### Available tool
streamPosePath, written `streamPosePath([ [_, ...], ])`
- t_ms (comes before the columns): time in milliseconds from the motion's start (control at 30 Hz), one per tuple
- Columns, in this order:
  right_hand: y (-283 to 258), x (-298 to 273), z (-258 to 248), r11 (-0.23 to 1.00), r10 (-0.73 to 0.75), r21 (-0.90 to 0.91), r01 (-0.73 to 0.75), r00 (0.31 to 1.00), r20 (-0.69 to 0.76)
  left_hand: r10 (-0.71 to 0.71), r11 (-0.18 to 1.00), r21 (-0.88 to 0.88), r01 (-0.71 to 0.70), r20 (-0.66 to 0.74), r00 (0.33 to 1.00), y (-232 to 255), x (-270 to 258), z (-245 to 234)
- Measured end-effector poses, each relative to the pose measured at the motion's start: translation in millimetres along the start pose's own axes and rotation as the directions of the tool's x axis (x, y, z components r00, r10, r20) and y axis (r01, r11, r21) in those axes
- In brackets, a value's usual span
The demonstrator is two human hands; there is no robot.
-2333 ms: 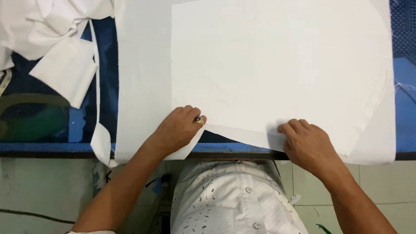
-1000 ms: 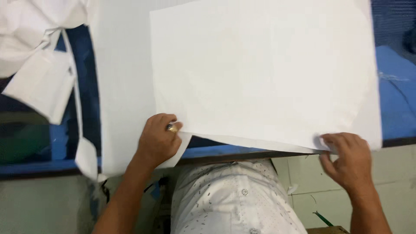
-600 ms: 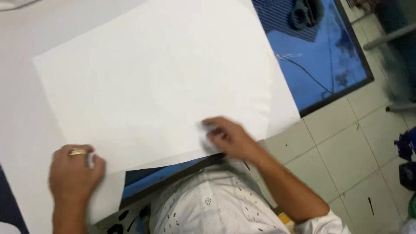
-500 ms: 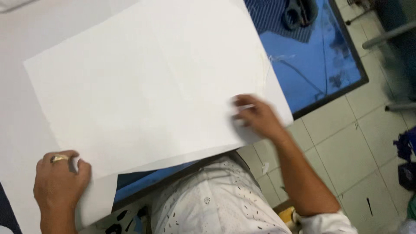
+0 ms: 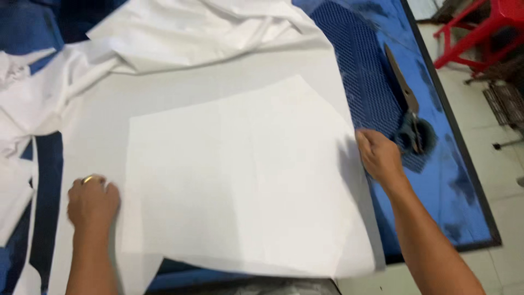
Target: The person positions a paper pattern over white fabric on a table and uses shears to cut the fabric following the pattern edge.
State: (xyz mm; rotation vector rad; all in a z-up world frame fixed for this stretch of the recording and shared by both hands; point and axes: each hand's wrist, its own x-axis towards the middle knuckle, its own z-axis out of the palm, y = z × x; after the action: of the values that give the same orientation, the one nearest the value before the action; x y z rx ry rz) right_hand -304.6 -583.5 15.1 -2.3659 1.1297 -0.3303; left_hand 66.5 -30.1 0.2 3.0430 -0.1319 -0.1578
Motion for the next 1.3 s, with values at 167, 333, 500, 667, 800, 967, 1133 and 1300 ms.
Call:
streamPosePath([
  [167,-105.5,111.5,34.9,0.955,-0.284,-0.023,0.295,0.936,0.208,0.376,0.921,-0.143,-0.363,0.077,0.923,98.9,92.1,-36.2],
  [333,-101.5,217.3,95.5,0.898,-0.317,-0.198,0.394,0.889,0.331,0.472,0.881,-0.074,-0.467,0.187,0.861,136.4,163.2,-31.9],
  [500,-111.1,232.0,108.9,0.915,-0.166,-0.290,0.282,0.916,0.365,0.528,0.848,-0.039,-0.529,0.152,0.835,132.7,211.2,-8.8],
  [667,-111.8,259.7,121.0,0.898,-0.146,-0.344,0.274,0.924,0.354,0.554,0.832,-0.039,-0.553,0.091,0.827,144.0,230.5,-9.9],
  [800,-123.4,256.0,119.4,0.896,-0.150,-0.349,0.275,0.926,0.346,0.573,0.820,-0.036,-0.572,0.068,0.817,140.0,252.2,9.2],
  [967,-106.5,276.2,121.7,0.936,-0.262,-0.160,0.313,0.924,0.278,0.602,0.798,-0.073,-0.598,0.058,0.797,140.9,251.4,2.2],
  [1133,-96.6,204.8,45.7,0.959,-0.232,0.177,0.222,0.972,0.034,0.528,0.848,-0.127,-0.515,0.109,0.842,119.0,181.9,-36.8],
  [1300,-29.4,75.0,14.0,0.990,-0.134,0.057,0.128,0.984,0.120,0.429,0.896,-0.148,-0.419,0.045,0.902,41.8,81.1,-22.1],
])
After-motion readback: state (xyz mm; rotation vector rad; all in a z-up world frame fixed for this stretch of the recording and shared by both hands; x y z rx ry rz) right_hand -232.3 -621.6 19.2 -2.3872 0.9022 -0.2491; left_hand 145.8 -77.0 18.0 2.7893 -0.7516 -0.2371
